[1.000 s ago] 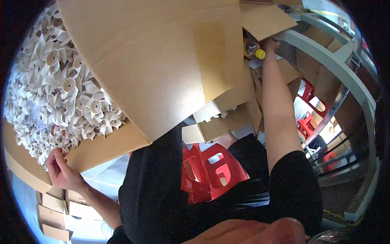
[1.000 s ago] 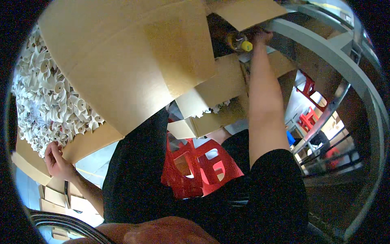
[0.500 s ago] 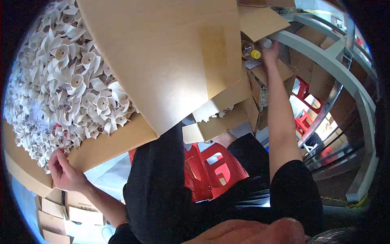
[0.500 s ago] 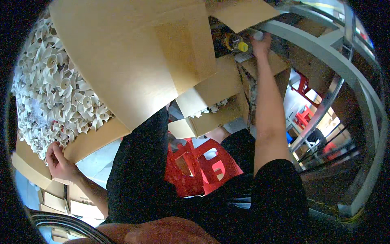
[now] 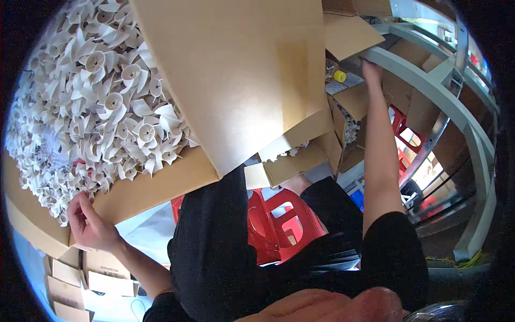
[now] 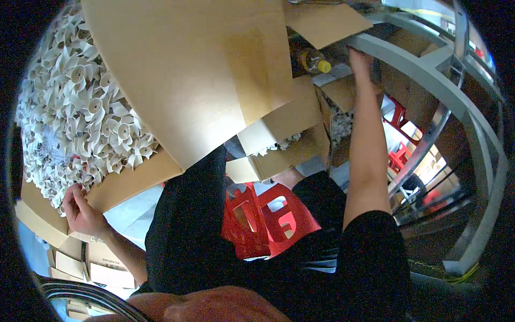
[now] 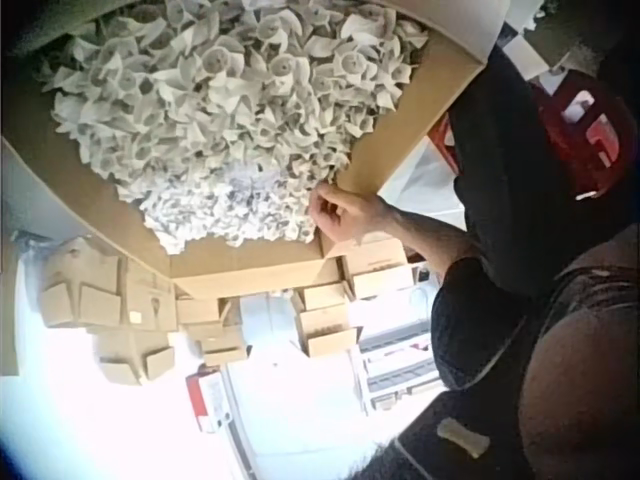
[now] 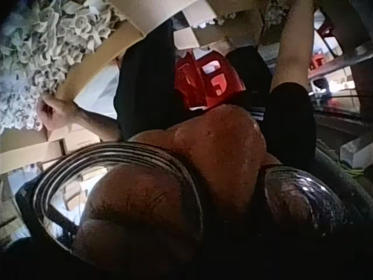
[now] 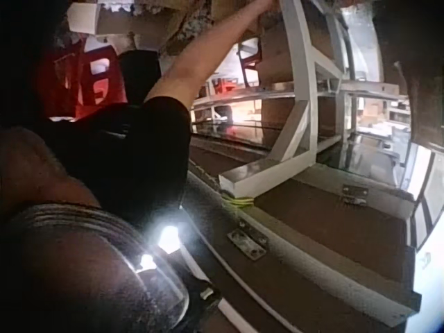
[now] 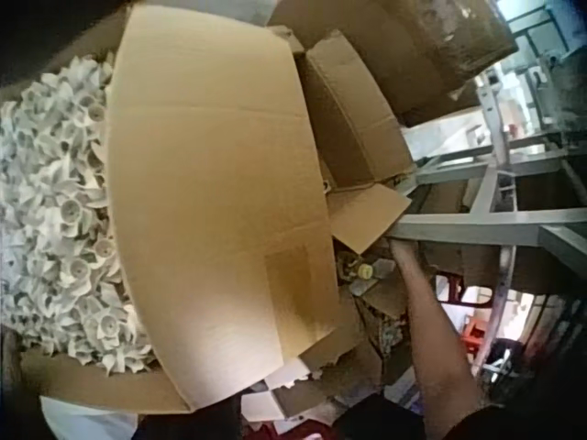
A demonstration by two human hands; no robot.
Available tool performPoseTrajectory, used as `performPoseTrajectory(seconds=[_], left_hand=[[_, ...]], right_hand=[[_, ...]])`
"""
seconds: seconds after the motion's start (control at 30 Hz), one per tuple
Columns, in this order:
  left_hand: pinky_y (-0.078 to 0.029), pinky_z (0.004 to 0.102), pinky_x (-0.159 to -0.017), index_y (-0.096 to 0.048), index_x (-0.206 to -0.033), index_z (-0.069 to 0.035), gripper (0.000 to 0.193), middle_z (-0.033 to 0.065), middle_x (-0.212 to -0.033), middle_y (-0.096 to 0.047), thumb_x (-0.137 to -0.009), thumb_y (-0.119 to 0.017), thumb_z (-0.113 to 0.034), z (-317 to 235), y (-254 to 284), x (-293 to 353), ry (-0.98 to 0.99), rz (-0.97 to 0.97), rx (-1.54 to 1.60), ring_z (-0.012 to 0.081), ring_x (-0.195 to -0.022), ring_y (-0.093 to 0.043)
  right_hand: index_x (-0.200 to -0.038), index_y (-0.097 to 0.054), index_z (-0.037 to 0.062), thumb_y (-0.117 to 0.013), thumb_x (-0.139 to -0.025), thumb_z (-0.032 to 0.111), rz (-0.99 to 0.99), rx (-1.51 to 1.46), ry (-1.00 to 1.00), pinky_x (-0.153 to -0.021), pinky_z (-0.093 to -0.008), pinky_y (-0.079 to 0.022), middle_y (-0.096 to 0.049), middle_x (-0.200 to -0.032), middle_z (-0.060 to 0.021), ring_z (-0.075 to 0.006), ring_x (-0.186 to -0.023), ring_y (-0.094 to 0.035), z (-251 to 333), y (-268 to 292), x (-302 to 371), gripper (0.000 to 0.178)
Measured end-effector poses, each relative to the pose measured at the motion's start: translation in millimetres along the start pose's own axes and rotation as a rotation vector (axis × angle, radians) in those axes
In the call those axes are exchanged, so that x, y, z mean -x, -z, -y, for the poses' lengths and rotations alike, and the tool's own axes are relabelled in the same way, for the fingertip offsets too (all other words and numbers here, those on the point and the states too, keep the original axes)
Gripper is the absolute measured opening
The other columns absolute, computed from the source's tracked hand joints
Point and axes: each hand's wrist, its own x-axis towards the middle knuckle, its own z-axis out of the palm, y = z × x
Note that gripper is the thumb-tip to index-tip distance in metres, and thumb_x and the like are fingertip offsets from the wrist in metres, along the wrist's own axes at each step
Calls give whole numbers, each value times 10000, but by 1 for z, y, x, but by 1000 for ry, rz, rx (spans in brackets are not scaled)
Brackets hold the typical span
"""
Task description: Manually assembling small components into a fixture at an industrial workstation.
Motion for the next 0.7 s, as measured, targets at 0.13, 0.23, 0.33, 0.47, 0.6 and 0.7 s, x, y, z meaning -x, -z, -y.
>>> performPoseTrajectory(seconds=[0.13, 0.23, 0.33, 0.47, 0.6, 0.7], left_hand=[[-499, 246, -720, -707, -987, 46, 119, 86, -909, -711, -953, -663, -60, -6, -5, 1, 23, 12, -61, 129, -796, -632], [-494, 245, -715, -708, -994, 41, 123, 77, -904, -709, -952, -666, -67, -5, 1, -1, 38, -3, -59, 122, -791, -628], [-491, 245, -710, -708, -1000, 38, 129, 71, -900, -709, -952, -670, -76, -5, 0, -2, 36, 2, -59, 118, -789, -625], [-487, 245, -701, -711, -1006, 34, 140, 70, -897, -709, -952, -676, -90, -11, -8, 0, 29, 26, -48, 116, -785, -622], [-482, 245, -692, -714, -1009, 32, 146, 70, -894, -710, -952, -679, -98, -15, -5, 0, 50, 20, -49, 117, -776, -617], [-480, 246, -689, -715, -1013, 32, 149, 71, -893, -710, -954, -677, -99, -13, -5, -3, 68, 29, -71, 120, -772, -615]], right_hand=[[-1301, -623, 28, -705, -890, 400, 61, -550, -26, -949, -440, -507, -702, -1190, -204, -396, -1082, -668, 36, 27, 67, 560], [-1264, -632, -9, -701, -912, 318, 307, -437, -106, -835, -353, -523, -711, -1033, -186, -232, -954, -675, 122, 60, 121, 484], [-1228, -647, -8, -706, -914, 315, 184, -310, 76, -780, -349, -520, -708, -966, -143, -194, -867, -651, 114, 53, 119, 454], [-1190, -661, 7, -719, -906, 321, 66, -272, 110, -748, -356, -526, -720, -940, -143, -208, -825, -671, 63, 32, 93, 427], [-1173, -661, 1, -734, -893, 327, 110, -296, -45, -775, -368, -540, -729, -980, -177, -257, -877, -707, 64, 49, 96, 437], [-1166, -662, -7, -740, -887, 332, 99, -286, -108, -807, -379, -546, -729, -1015, -194, -286, -925, -717, 63, 48, 98, 446]])
